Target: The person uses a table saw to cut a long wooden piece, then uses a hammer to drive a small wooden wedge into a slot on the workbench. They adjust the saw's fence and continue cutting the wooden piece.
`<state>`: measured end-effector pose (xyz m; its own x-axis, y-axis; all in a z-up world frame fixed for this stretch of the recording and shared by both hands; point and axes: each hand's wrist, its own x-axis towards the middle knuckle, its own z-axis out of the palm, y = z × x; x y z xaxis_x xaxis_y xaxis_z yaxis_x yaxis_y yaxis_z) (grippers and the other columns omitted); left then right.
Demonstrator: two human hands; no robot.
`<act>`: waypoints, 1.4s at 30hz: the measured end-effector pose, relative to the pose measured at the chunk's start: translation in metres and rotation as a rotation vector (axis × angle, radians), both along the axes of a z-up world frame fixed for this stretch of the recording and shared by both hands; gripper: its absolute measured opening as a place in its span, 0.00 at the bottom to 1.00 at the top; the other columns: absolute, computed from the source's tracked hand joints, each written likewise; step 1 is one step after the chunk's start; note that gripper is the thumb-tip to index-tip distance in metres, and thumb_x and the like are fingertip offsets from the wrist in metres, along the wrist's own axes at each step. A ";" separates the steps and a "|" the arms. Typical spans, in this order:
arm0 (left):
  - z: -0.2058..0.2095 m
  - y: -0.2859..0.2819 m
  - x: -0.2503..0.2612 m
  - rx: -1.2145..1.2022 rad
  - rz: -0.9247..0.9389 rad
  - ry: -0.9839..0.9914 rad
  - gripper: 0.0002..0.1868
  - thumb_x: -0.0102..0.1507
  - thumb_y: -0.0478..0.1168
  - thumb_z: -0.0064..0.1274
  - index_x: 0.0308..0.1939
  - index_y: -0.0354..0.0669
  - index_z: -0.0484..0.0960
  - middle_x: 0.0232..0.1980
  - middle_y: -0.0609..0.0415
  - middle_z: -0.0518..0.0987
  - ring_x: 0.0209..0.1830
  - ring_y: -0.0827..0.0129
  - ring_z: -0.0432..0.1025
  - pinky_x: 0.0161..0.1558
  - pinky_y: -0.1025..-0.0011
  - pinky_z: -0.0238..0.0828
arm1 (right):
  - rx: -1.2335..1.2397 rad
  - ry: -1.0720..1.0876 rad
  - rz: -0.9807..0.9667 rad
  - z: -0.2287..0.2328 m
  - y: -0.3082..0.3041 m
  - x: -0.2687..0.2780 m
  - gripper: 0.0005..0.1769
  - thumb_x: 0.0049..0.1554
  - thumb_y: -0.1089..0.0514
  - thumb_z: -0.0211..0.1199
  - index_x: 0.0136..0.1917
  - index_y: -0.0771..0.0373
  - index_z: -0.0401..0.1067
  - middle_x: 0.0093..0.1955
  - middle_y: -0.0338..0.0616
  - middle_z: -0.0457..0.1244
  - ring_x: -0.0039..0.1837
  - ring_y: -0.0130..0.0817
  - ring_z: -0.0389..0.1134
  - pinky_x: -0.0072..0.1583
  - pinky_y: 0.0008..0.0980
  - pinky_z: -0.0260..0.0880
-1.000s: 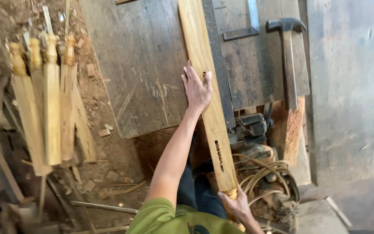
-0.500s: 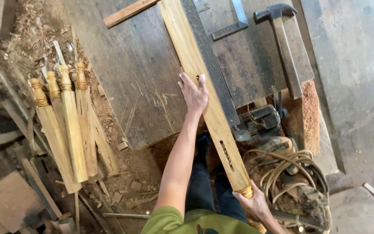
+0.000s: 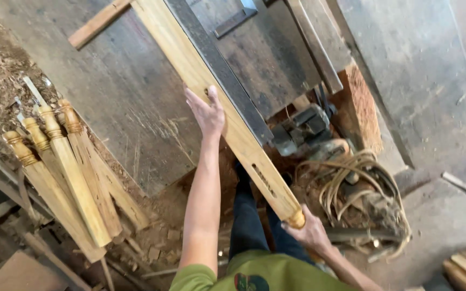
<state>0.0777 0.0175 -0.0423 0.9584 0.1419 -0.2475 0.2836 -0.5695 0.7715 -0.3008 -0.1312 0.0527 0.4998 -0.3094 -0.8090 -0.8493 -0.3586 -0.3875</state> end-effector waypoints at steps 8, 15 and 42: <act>-0.016 0.002 -0.001 0.002 -0.007 -0.092 0.54 0.68 0.70 0.27 0.78 0.27 0.32 0.82 0.27 0.38 0.84 0.41 0.38 0.80 0.53 0.32 | 0.073 -0.012 -0.001 0.016 -0.002 0.013 0.26 0.44 0.43 0.75 0.48 0.55 0.67 0.43 0.42 0.74 0.43 0.33 0.73 0.44 0.35 0.67; -0.036 0.005 -0.006 0.025 -0.025 -0.215 0.49 0.72 0.64 0.32 0.79 0.30 0.30 0.83 0.29 0.36 0.85 0.44 0.37 0.82 0.56 0.34 | 0.048 0.036 0.004 0.019 -0.001 0.015 0.24 0.44 0.45 0.75 0.47 0.54 0.67 0.42 0.41 0.76 0.44 0.34 0.77 0.44 0.36 0.68; 0.000 0.001 0.006 -0.044 0.016 0.027 0.56 0.65 0.72 0.27 0.78 0.28 0.32 0.82 0.31 0.36 0.84 0.43 0.35 0.79 0.55 0.30 | 0.096 -0.011 -0.017 0.012 -0.001 0.017 0.24 0.45 0.46 0.76 0.47 0.55 0.67 0.40 0.39 0.75 0.40 0.30 0.72 0.43 0.31 0.67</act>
